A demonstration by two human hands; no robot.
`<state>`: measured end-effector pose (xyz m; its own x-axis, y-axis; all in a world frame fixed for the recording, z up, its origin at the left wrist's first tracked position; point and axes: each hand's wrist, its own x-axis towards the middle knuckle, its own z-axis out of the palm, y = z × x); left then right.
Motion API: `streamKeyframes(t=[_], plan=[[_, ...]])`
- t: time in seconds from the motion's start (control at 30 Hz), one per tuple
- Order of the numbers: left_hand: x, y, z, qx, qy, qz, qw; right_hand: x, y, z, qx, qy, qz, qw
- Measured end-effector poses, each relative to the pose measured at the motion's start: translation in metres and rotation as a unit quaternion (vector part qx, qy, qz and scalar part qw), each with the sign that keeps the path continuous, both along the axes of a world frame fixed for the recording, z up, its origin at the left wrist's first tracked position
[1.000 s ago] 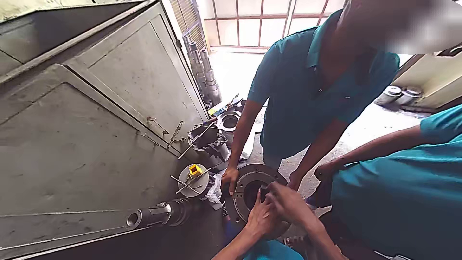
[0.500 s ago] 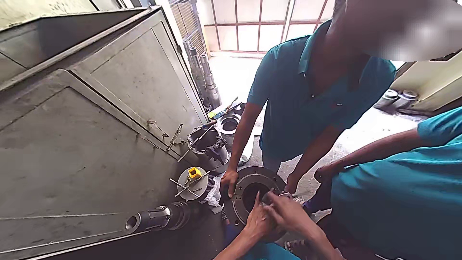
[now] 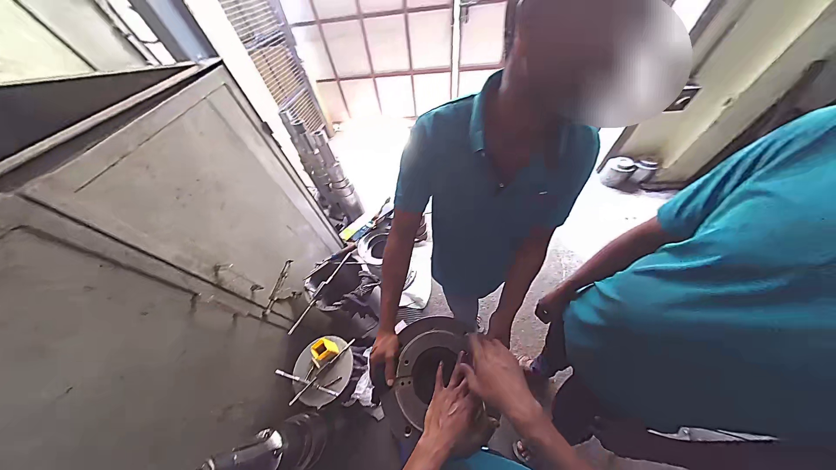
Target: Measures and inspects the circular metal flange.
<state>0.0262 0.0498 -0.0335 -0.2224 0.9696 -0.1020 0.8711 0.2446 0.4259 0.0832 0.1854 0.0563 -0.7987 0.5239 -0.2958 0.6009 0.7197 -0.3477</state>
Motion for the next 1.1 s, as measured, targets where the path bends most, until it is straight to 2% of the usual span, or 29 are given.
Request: streamKeyframes(t=[0.2,0.33,0.53,0.7,0.77,0.83,0.9,1.0,1.07,1.1], plan=[[0.002,0.000,0.005,0.001,0.035,-0.002,0.999,0.014,-0.001,-0.032,0.009,0.125,0.147,0.981],[0.003,-0.001,-0.001,0.015,0.052,0.007,0.998,0.023,0.016,-0.044,0.053,0.220,0.279,0.933],[0.009,-0.006,0.009,0.084,-0.002,0.051,0.995,0.030,0.004,-0.054,0.111,0.299,0.359,0.877],[0.004,0.003,0.013,-0.028,-0.001,0.019,0.999,0.053,0.015,-0.037,0.088,0.288,0.358,0.884],[0.006,0.004,0.010,-0.009,0.029,0.007,1.000,0.071,0.025,-0.030,0.070,0.265,0.354,0.894],[0.004,-0.002,0.011,0.000,0.044,0.008,0.999,0.079,0.036,-0.020,0.061,0.196,0.313,0.927],[0.006,0.002,0.014,0.025,0.031,0.006,0.999,0.082,0.052,-0.003,0.062,0.098,0.210,0.971],[0.006,0.002,0.017,0.040,0.004,0.008,0.999,0.052,0.058,0.003,0.043,0.060,0.095,0.993],[0.007,0.004,0.024,0.007,0.020,-0.001,1.000,0.022,0.040,-0.005,0.015,0.079,0.107,0.991],[0.006,0.007,0.031,-0.041,0.041,-0.012,0.998,0.011,0.028,-0.009,0.002,0.105,0.133,0.986]])
